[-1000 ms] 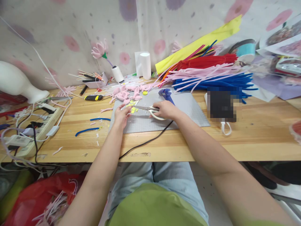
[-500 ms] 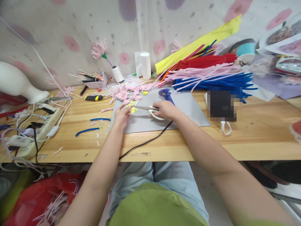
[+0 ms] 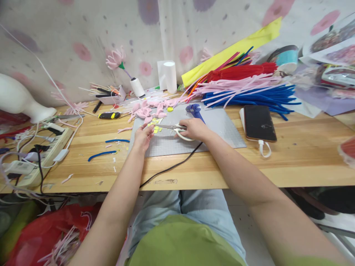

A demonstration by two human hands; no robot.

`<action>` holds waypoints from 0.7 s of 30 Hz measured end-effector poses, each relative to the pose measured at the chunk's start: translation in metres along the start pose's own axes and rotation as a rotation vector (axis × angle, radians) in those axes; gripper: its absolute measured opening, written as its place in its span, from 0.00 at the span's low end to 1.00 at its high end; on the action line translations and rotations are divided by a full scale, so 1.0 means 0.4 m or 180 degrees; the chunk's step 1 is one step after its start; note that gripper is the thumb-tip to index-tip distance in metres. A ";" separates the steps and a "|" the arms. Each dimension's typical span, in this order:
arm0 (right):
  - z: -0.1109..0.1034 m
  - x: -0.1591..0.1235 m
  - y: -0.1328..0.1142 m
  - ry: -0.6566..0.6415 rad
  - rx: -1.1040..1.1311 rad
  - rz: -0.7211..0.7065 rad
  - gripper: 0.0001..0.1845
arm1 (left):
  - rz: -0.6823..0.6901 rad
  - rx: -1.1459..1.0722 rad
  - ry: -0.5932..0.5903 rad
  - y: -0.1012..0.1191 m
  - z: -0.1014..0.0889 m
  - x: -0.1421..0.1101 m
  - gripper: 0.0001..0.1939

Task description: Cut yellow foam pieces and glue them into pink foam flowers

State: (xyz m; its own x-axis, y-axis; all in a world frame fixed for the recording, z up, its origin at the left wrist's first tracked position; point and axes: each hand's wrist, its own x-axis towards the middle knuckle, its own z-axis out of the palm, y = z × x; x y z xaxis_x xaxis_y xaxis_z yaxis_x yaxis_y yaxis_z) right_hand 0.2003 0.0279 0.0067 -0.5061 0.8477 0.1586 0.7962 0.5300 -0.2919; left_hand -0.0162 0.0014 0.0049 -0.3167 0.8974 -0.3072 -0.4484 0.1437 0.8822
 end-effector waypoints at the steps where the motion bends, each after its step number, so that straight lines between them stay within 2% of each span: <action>1: 0.000 0.000 0.000 0.0006 0.0005 0.0001 0.21 | 0.0004 0.0016 0.0010 0.000 0.000 0.000 0.23; 8: 0.002 0.001 0.000 0.0053 0.0038 -0.0038 0.20 | -0.0018 0.0090 0.0073 -0.003 0.002 0.002 0.26; 21: 0.006 0.002 -0.003 0.0096 0.0004 -0.0050 0.20 | 0.0093 0.0230 0.0071 0.000 0.005 -0.004 0.25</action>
State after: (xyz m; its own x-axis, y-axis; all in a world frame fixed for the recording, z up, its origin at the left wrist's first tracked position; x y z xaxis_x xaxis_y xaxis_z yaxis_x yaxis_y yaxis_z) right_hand 0.1982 0.0280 0.0051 -0.5082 0.8397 0.1916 0.7879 0.5431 -0.2902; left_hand -0.0138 0.0006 0.0061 -0.3477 0.8922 -0.2881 -0.3775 0.1481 0.9141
